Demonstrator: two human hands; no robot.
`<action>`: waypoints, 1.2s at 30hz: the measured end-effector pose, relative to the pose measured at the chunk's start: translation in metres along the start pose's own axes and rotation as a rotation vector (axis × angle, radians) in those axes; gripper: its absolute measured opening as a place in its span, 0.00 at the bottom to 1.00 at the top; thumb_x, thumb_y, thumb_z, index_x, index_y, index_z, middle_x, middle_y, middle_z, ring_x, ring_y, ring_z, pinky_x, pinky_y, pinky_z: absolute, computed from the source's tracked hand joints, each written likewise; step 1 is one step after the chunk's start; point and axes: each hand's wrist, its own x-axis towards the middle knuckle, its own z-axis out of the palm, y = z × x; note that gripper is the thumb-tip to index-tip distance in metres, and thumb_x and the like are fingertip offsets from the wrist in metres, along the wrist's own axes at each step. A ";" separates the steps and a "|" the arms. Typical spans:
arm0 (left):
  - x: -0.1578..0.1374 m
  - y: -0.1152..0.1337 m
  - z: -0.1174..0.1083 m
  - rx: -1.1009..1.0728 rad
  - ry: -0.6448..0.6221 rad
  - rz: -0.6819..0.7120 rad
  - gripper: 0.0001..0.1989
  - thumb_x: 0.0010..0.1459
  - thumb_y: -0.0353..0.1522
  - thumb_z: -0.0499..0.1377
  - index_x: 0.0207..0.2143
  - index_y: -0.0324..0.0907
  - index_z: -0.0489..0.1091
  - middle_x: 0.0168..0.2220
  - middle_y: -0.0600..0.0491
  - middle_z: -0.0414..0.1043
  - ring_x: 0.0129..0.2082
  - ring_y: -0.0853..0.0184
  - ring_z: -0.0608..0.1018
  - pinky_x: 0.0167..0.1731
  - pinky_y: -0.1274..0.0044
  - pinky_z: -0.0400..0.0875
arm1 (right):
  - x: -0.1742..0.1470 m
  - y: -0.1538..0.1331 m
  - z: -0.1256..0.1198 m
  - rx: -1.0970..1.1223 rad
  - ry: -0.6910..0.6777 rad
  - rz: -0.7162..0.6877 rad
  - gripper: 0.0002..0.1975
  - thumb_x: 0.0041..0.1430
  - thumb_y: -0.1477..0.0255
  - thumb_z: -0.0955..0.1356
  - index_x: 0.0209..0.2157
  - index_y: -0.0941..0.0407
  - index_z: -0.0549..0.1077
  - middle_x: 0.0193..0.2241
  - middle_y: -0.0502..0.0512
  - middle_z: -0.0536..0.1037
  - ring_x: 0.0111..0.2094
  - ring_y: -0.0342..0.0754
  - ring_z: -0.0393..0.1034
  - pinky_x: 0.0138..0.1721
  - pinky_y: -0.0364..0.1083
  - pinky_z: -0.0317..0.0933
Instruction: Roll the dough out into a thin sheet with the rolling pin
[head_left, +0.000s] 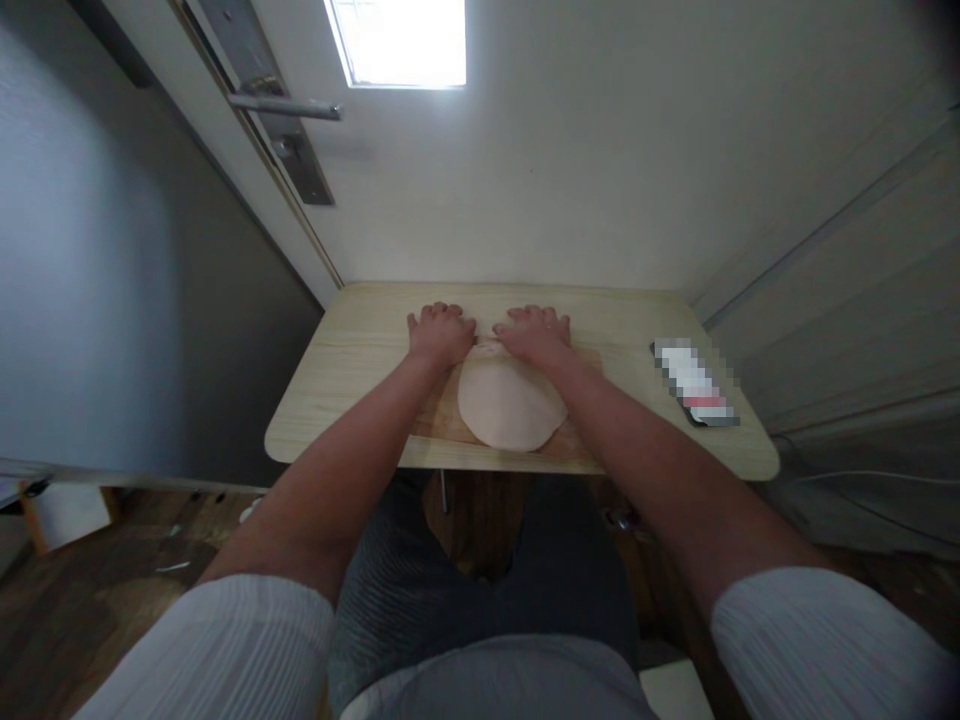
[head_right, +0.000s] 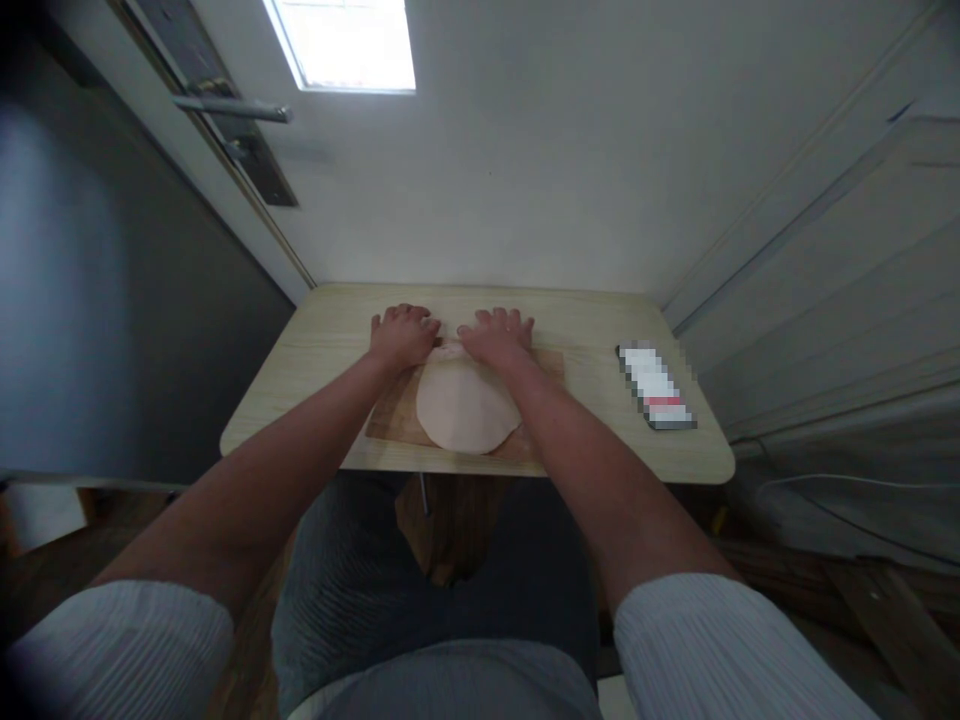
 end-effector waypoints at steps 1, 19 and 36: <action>0.002 -0.001 0.001 0.004 0.032 -0.009 0.24 0.67 0.44 0.47 0.58 0.46 0.68 0.63 0.40 0.64 0.63 0.44 0.62 0.59 0.47 0.54 | 0.001 0.000 0.000 0.002 -0.007 0.002 0.29 0.64 0.53 0.58 0.60 0.50 0.70 0.63 0.62 0.68 0.61 0.65 0.59 0.61 0.70 0.48; 0.031 -0.002 -0.001 -0.003 0.225 -0.146 0.23 0.69 0.40 0.42 0.53 0.42 0.71 0.57 0.40 0.71 0.58 0.51 0.68 0.56 0.59 0.61 | 0.030 -0.002 0.000 0.033 -0.038 0.012 0.31 0.63 0.53 0.59 0.61 0.54 0.70 0.62 0.66 0.68 0.61 0.67 0.59 0.59 0.70 0.51; 0.064 -0.010 0.002 -0.013 0.179 -0.163 0.25 0.69 0.40 0.40 0.57 0.41 0.68 0.58 0.38 0.69 0.59 0.49 0.67 0.56 0.58 0.62 | 0.058 -0.001 0.003 0.050 0.000 0.000 0.30 0.62 0.55 0.64 0.60 0.58 0.70 0.61 0.69 0.68 0.61 0.68 0.58 0.59 0.69 0.53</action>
